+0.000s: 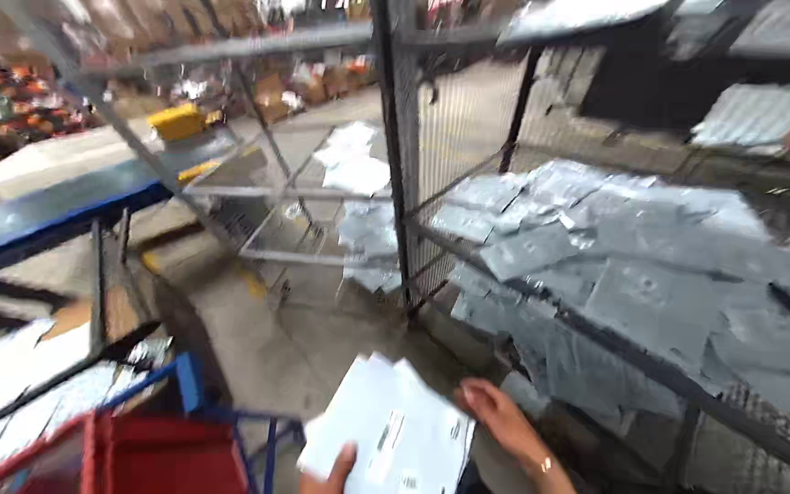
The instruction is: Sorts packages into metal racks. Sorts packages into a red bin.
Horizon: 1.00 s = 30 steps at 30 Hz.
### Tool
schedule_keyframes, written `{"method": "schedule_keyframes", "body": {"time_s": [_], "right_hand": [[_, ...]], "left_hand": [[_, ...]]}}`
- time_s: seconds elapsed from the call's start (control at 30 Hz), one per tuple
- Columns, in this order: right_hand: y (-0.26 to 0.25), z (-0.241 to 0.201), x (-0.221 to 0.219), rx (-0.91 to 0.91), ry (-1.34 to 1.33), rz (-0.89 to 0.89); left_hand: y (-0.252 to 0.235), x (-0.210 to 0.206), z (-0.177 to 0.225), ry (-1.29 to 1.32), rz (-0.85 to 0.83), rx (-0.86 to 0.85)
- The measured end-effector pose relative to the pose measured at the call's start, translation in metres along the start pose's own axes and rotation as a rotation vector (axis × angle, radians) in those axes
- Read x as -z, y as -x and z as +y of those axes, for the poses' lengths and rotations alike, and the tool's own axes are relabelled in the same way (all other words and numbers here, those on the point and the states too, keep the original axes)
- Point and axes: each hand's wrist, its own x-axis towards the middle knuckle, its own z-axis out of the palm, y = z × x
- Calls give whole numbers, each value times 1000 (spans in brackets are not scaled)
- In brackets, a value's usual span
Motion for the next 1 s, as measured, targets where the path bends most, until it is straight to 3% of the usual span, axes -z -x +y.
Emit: {"method": "schedule_keyframes", "body": {"time_s": [0.13,0.23,0.37,0.67,0.83,1.0], "right_hand": [[-5,-53,-4,43,195,-135],[-4,-56,12,1,269,-120],[0,-50,37,-2,173,-114],[2,-31,35,159,386,-55],[8,-25,34,279,587,109],[10,-35,48,275,523,245]], "left_hand": [[8,-56,3,185,20,104],[16,-86,2,275,-4,113],[26,-105,-3,274,3,131],[61,-103,-15,305,51,107],[68,-96,-18,283,82,134],[66,-88,-15,292,119,134]]}}
